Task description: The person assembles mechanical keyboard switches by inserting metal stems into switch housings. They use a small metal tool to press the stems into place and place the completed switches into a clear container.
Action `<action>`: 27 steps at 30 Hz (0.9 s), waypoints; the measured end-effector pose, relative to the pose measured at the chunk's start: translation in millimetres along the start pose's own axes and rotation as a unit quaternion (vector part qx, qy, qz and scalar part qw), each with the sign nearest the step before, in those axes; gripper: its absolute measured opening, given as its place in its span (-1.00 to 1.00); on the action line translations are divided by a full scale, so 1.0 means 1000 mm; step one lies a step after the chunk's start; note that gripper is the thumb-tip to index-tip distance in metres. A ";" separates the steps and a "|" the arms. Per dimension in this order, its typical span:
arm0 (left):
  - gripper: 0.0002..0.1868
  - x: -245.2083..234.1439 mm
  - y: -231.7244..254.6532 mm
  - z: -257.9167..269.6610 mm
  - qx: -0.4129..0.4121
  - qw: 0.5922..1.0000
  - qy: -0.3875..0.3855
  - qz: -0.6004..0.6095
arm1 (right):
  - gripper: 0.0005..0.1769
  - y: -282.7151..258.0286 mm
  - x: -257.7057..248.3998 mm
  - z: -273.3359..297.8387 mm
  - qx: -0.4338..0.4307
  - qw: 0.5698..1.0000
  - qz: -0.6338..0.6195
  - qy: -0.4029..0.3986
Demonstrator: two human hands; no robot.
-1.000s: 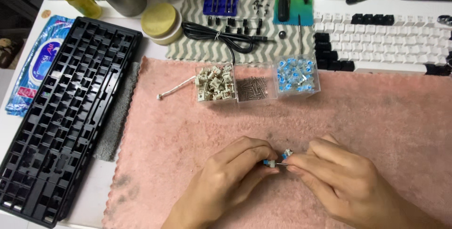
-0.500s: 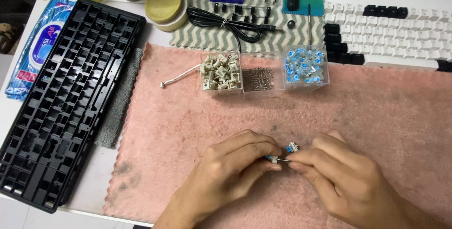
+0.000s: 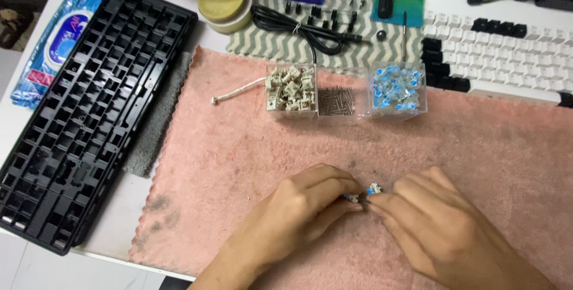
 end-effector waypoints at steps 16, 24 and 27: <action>-0.76 -0.041 0.033 -0.026 0.068 0.985 0.137 -0.074 | -0.64 0.052 0.002 0.004 0.385 0.834 -0.363 0.156; -0.72 -0.080 0.010 -0.069 0.107 0.965 0.218 -0.100 | -0.77 0.091 -0.028 -0.069 0.410 0.798 -0.381 0.224; -0.71 -0.079 -0.005 -0.070 0.094 0.968 0.217 -0.088 | -0.77 0.090 -0.035 -0.073 0.446 0.816 -0.317 0.186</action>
Point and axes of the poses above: each hand's wrist, its own z-axis away from the middle knuckle, its own x-axis out of the palm, y = z × x, the point moved 8 cm from there along -z, towards the middle knuckle, and after that the axes turned 7 degrees about -x, right-handed, at the moved point
